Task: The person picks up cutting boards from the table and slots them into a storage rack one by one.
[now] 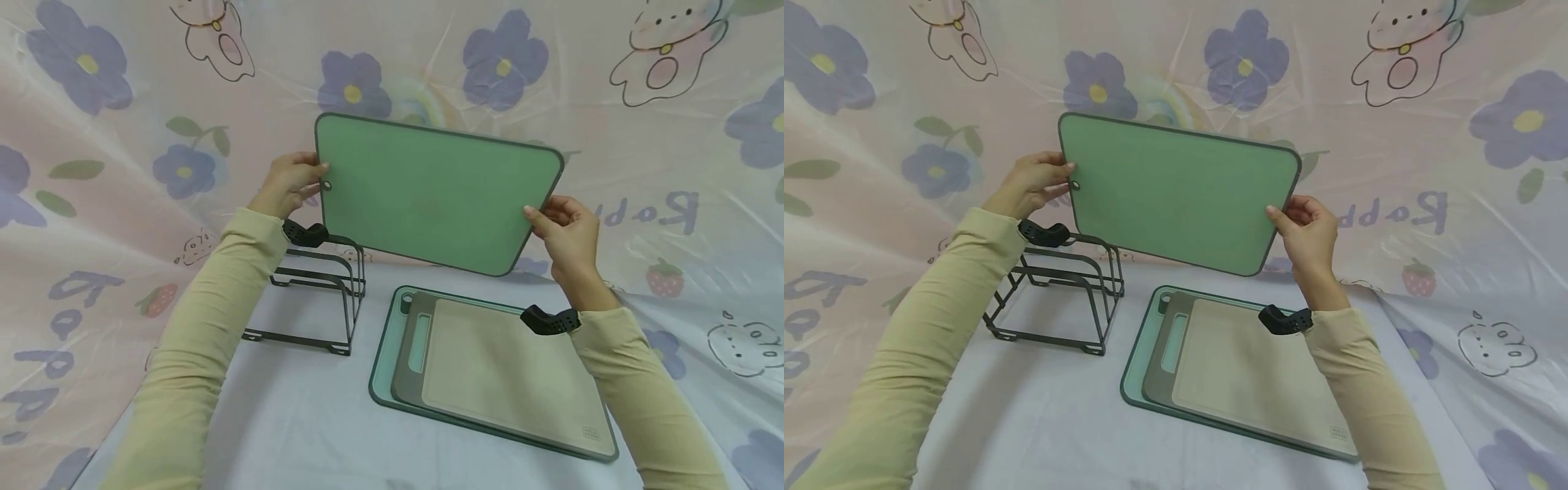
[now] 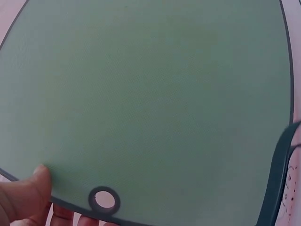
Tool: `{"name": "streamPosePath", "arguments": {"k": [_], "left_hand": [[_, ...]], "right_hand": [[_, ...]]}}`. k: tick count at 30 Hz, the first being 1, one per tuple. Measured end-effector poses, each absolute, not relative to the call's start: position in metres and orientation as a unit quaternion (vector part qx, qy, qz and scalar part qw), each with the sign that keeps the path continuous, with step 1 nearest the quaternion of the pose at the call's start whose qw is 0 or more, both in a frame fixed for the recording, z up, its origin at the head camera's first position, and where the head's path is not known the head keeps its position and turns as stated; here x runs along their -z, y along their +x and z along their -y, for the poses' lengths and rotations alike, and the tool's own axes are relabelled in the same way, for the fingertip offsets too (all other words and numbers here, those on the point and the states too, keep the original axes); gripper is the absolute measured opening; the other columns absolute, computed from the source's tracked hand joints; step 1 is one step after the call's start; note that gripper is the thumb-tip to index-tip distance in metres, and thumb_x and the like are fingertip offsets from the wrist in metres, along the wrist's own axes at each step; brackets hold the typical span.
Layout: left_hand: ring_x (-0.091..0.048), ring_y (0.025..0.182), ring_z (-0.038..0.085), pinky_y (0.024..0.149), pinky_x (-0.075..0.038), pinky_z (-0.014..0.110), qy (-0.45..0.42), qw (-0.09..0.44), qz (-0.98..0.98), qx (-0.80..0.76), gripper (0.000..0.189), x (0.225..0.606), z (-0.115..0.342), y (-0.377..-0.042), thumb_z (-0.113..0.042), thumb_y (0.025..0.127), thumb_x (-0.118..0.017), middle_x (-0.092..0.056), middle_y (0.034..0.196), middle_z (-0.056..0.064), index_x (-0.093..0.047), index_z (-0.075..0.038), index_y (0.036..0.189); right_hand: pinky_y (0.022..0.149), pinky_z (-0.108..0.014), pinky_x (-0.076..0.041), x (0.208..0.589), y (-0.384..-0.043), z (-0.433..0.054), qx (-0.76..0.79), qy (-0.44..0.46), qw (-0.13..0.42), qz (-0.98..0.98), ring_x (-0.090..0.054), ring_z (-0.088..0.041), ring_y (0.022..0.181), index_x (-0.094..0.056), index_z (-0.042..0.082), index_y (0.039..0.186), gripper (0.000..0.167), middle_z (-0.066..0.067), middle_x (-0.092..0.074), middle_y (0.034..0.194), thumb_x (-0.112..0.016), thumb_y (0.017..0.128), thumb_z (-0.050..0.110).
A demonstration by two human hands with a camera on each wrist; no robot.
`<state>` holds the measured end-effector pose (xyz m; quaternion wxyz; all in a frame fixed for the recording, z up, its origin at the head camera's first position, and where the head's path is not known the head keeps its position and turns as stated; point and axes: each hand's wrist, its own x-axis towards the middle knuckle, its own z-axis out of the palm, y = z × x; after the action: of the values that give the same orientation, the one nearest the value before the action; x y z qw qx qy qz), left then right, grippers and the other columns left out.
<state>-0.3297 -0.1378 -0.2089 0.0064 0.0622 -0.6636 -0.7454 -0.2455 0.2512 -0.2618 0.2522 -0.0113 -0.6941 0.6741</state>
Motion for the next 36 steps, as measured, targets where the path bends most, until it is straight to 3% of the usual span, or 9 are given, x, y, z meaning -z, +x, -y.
{"name": "streamPosePath", "arguments": {"k": [19,29,36], "left_hand": [[-0.047,0.105,0.016,0.102,-0.04,0.028,0.113,0.025,0.646,0.755,0.055,0.212,0.184,-0.33,-0.003,0.093,-0.063,-0.05,0.117,0.003,-0.045,-0.009,0.145],[-0.049,0.099,0.014,0.103,-0.038,0.029,0.129,0.031,0.635,0.761,0.053,0.214,0.206,-0.329,-0.005,0.093,-0.064,-0.052,0.111,0.001,-0.048,-0.011,0.143],[-0.047,0.097,0.012,0.104,-0.037,0.026,0.124,0.036,0.628,0.768,0.058,0.215,0.222,-0.331,-0.003,0.093,-0.062,-0.05,0.11,0.001,-0.041,-0.01,0.147]], "right_hand": [[0.063,-0.019,-0.047,0.268,-0.276,-0.203,-0.662,0.005,0.243,0.709,-0.058,-0.01,0.078,-0.067,0.005,0.102,0.023,0.001,-0.066,0.087,-0.079,0.083,0.012],[0.067,-0.022,-0.049,0.272,-0.286,-0.18,-0.668,0.013,0.22,0.711,-0.058,-0.011,0.082,-0.066,0.006,0.1,0.021,0.0,-0.064,0.089,-0.079,0.083,0.012],[0.068,-0.025,-0.049,0.276,-0.292,-0.162,-0.664,0.011,0.211,0.717,-0.059,-0.011,0.081,-0.066,0.006,0.1,0.021,-0.001,-0.065,0.09,-0.078,0.084,0.013]]}}
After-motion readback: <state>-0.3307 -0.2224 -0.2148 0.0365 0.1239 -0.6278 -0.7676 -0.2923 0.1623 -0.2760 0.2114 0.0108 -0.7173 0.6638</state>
